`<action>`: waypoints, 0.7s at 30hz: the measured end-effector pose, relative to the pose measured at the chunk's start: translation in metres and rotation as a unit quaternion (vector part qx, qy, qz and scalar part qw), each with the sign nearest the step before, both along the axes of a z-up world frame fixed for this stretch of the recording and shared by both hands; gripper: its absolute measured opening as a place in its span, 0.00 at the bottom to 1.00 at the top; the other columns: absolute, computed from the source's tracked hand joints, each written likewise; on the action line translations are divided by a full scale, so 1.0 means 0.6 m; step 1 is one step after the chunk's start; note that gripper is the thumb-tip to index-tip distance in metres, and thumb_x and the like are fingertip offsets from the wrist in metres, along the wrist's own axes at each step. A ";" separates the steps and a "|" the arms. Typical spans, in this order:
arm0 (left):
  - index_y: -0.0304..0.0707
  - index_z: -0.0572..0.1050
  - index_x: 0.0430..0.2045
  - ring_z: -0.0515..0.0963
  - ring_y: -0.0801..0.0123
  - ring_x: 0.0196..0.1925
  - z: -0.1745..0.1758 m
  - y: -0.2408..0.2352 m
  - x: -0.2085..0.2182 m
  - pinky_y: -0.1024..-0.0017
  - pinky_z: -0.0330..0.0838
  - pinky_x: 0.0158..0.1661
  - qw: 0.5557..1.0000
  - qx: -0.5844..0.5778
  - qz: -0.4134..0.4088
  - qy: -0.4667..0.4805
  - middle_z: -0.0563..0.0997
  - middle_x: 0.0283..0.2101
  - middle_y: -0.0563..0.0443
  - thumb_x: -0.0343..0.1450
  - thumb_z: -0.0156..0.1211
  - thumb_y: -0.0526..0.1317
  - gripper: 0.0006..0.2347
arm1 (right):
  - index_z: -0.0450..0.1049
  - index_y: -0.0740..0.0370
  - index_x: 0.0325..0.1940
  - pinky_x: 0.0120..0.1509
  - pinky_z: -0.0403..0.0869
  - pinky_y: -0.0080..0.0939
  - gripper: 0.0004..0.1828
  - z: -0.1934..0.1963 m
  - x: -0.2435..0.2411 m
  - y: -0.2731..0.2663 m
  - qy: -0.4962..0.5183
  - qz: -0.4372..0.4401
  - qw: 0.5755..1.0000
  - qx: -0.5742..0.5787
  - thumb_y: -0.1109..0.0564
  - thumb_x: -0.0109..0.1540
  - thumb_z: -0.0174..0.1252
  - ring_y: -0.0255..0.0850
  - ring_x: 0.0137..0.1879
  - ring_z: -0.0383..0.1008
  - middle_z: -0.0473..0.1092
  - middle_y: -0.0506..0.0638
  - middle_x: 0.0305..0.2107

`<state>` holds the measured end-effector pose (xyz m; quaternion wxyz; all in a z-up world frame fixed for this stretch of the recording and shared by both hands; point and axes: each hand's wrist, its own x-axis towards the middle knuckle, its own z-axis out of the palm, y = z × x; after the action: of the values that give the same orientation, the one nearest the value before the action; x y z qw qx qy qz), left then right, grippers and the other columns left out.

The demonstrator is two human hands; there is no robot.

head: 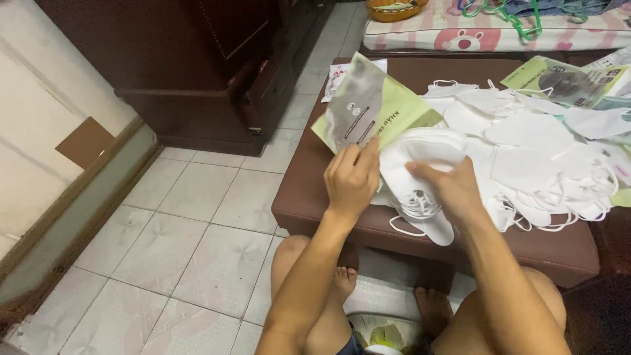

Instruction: Manually folding and inserting face masks into plastic packaging bags.

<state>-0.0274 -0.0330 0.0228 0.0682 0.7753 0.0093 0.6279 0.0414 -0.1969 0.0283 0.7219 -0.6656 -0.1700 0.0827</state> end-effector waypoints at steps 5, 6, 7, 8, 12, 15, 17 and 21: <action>0.48 0.81 0.42 0.73 0.64 0.28 -0.028 -0.020 0.023 0.69 0.68 0.29 0.998 0.047 0.020 0.029 0.69 0.28 0.56 0.73 0.59 0.39 0.07 | 0.71 0.77 0.57 0.47 0.76 0.56 0.38 0.024 -0.043 0.034 0.003 -0.070 0.997 -0.041 0.56 0.49 0.79 0.55 0.46 0.78 0.74 0.68 0.40; 0.47 0.80 0.43 0.73 0.64 0.29 -0.025 -0.024 0.018 0.69 0.68 0.30 0.998 0.043 0.008 0.035 0.69 0.29 0.56 0.73 0.59 0.37 0.07 | 0.67 0.77 0.59 0.50 0.75 0.57 0.39 0.029 -0.047 0.037 0.055 -0.064 0.996 -0.019 0.56 0.51 0.76 0.53 0.48 0.76 0.72 0.66 0.42; 0.47 0.80 0.43 0.74 0.64 0.31 -0.022 -0.029 0.016 0.69 0.67 0.32 0.998 0.038 -0.006 0.041 0.70 0.30 0.55 0.73 0.58 0.36 0.07 | 0.64 0.77 0.62 0.54 0.74 0.59 0.40 0.034 -0.051 0.039 0.107 -0.059 0.993 0.004 0.55 0.53 0.73 0.52 0.50 0.74 0.70 0.65 0.43; 0.47 0.80 0.43 0.74 0.64 0.31 -0.023 -0.028 0.019 0.69 0.67 0.32 0.998 0.041 -0.008 0.039 0.70 0.30 0.55 0.73 0.58 0.36 0.07 | 0.64 0.77 0.62 0.54 0.74 0.59 0.40 0.033 -0.045 0.037 0.105 -0.061 0.993 0.007 0.55 0.53 0.73 0.52 0.50 0.74 0.70 0.65 0.43; 0.47 0.80 0.42 0.74 0.63 0.32 -0.027 -0.038 0.016 0.69 0.67 0.34 0.996 0.025 -0.055 0.068 0.71 0.30 0.56 0.73 0.58 0.36 0.07 | 0.69 0.75 0.60 0.50 0.78 0.55 0.30 -0.024 -0.003 0.030 0.089 -0.010 0.995 0.041 0.62 0.56 0.67 0.50 0.47 0.78 0.74 0.62 0.42; 0.46 0.81 0.41 0.75 0.62 0.33 -0.020 -0.039 0.012 0.68 0.67 0.35 0.989 -0.024 -0.117 0.082 0.72 0.30 0.55 0.72 0.60 0.35 0.07 | 0.76 0.71 0.54 0.46 0.80 0.48 0.21 -0.043 0.015 0.031 0.082 0.017 0.994 0.064 0.64 0.58 0.67 0.47 0.41 0.81 0.77 0.61 0.38; 0.45 0.82 0.40 0.75 0.60 0.33 -0.018 -0.036 0.010 0.68 0.68 0.35 0.981 -0.058 -0.159 0.091 0.73 0.30 0.55 0.72 0.61 0.34 0.07 | 0.77 0.70 0.52 0.45 0.80 0.47 0.18 -0.037 0.010 0.032 0.089 0.036 0.993 0.063 0.63 0.59 0.68 0.45 0.39 0.81 0.78 0.61 0.37; 0.46 0.83 0.40 0.76 0.59 0.36 -0.027 -0.031 0.009 0.66 0.69 0.40 0.974 -0.055 -0.177 0.132 0.75 0.33 0.54 0.71 0.61 0.34 0.07 | 0.78 0.69 0.52 0.48 0.79 0.48 0.15 -0.053 0.019 0.037 0.064 0.036 0.997 0.021 0.61 0.62 0.64 0.44 0.41 0.79 0.77 0.60 0.38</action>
<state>-0.0217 -0.0518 0.0069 0.2192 0.8355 -0.0851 0.4966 0.0527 -0.1749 -0.0036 0.7418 -0.6371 -0.1492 0.1469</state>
